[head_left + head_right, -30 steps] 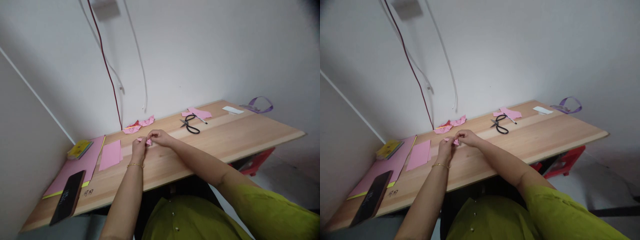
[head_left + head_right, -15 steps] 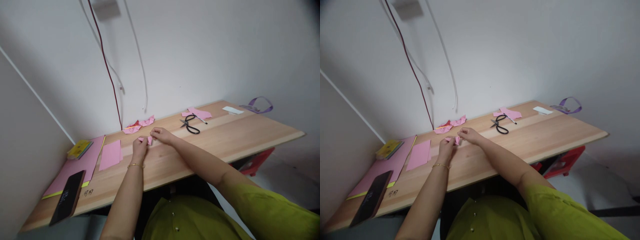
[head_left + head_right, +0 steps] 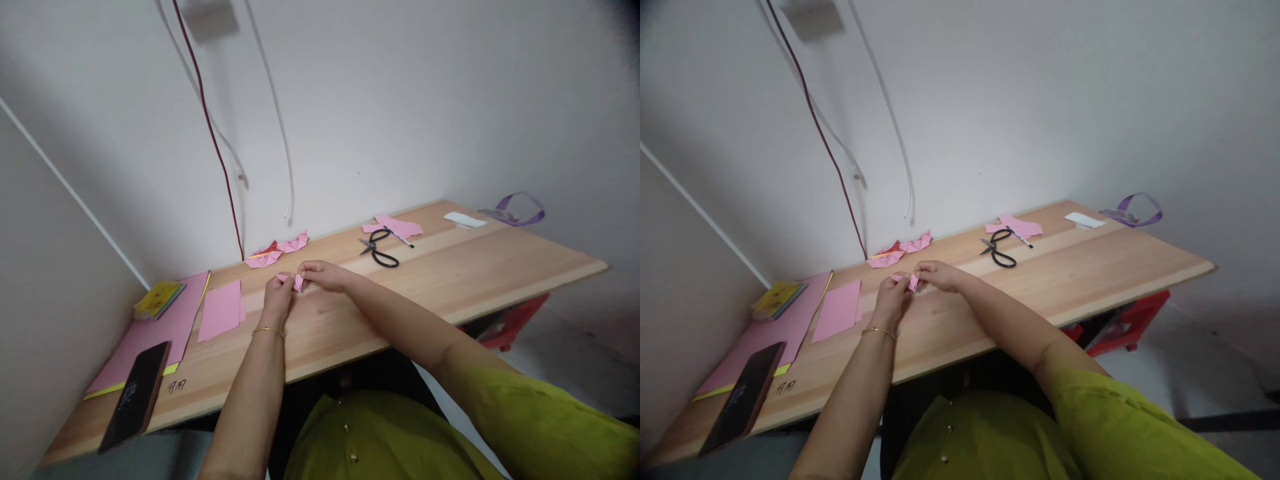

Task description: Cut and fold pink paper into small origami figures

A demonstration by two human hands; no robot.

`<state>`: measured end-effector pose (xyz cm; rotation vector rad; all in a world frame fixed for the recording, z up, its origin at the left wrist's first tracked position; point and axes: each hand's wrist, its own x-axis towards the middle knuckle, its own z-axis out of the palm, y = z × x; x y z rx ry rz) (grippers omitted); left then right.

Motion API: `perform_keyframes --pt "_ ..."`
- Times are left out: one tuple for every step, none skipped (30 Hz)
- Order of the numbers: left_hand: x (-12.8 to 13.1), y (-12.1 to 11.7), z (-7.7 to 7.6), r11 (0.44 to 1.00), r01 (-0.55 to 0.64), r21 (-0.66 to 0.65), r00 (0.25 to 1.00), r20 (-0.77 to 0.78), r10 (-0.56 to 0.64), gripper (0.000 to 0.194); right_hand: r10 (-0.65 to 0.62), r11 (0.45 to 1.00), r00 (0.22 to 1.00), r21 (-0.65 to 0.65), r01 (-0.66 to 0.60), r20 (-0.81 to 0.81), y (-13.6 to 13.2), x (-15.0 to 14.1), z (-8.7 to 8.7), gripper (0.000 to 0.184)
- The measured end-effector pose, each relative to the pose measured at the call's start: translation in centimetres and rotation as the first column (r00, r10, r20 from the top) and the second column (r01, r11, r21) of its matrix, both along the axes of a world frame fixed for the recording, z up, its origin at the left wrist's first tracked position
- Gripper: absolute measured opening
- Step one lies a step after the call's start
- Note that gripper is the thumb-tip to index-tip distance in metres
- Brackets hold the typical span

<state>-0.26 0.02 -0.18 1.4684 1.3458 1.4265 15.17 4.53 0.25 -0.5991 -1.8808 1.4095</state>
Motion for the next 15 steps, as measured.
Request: perform_keyframes --pt "-0.02 0.06 -0.06 1.000 -0.001 -0.002 1.000 0.012 0.001 0.016 0.003 1.000 1.000 0.002 -0.003 0.002 0.04 0.03 0.03 0.020" --pt "-0.02 0.12 -0.14 1.000 -0.004 -0.003 1.000 0.023 0.004 0.016 0.000 1.000 1.000 0.006 0.000 0.006 0.11 0.05 0.03 0.020" --pt "-0.01 0.18 -0.22 1.000 -0.009 -0.006 0.999 0.033 0.009 0.017 -0.007 1.000 1.000 0.013 0.007 0.012 0.18 0.07 0.00 0.021" --pt "0.00 0.24 -0.30 1.000 -0.013 -0.010 0.999 0.041 0.014 0.017 -0.020 1.000 1.000 0.023 0.020 0.019 0.27 0.08 -0.05 0.021" --pt "0.01 0.29 -0.38 1.000 -0.017 -0.015 0.999 0.046 0.018 0.018 -0.037 0.999 0.999 0.037 0.036 0.029 0.37 0.08 -0.12 0.021" --pt "0.02 0.33 -0.44 1.000 -0.019 -0.020 0.999 0.047 0.020 0.019 -0.058 0.997 0.998 0.055 0.055 0.040 0.45 0.09 -0.19 0.020" --pt "0.02 0.34 -0.49 1.000 -0.019 -0.024 0.999 0.044 0.020 0.019 -0.081 0.994 0.995 0.077 0.077 0.052 0.53 0.08 -0.27 0.018" --pt "0.01 0.34 -0.52 1.000 -0.018 -0.026 0.999 0.036 0.019 0.019 -0.105 0.990 0.992 0.103 0.098 0.063 0.57 0.07 -0.34 0.016" --pt "-0.01 0.33 -0.54 1.000 -0.016 -0.026 1.000 0.026 0.017 0.019 -0.128 0.984 0.989 0.131 0.118 0.073 0.59 0.05 -0.40 0.014" --pt "-0.05 0.31 -0.55 1.000 -0.017 -0.025 1.000 0.015 0.017 0.018 -0.147 0.978 0.986 0.157 0.133 0.081 0.58 0.01 -0.44 0.012" --pt "-0.10 0.29 -0.56 1.000 -0.019 -0.025 1.000 0.005 0.019 0.017 -0.163 0.973 0.983 0.182 0.145 0.089 0.53 -0.04 -0.48 0.010" --pt "-0.15 0.28 -0.59 0.999 -0.024 -0.025 1.000 -0.004 0.024 0.016 -0.175 0.967 0.980 0.203 0.153 0.095 0.47 -0.10 -0.51 0.009" --pt "-0.20 0.28 -0.62 0.999 -0.030 -0.026 1.000 -0.010 0.029 0.015 -0.185 0.962 0.977 0.221 0.159 0.102 0.39 -0.17 -0.54 0.008" --pt "-0.25 0.29 -0.66 0.999 -0.036 -0.028 0.999 -0.014 0.036 0.014 -0.194 0.958 0.975 0.237 0.164 0.107 0.30 -0.25 -0.57 0.008" --pt "-0.28 0.31 -0.71 0.999 -0.043 -0.031 0.999 -0.014 0.043 0.014 -0.201 0.953 0.973 0.250 0.168 0.112 0.23 -0.32 -0.59 0.008"
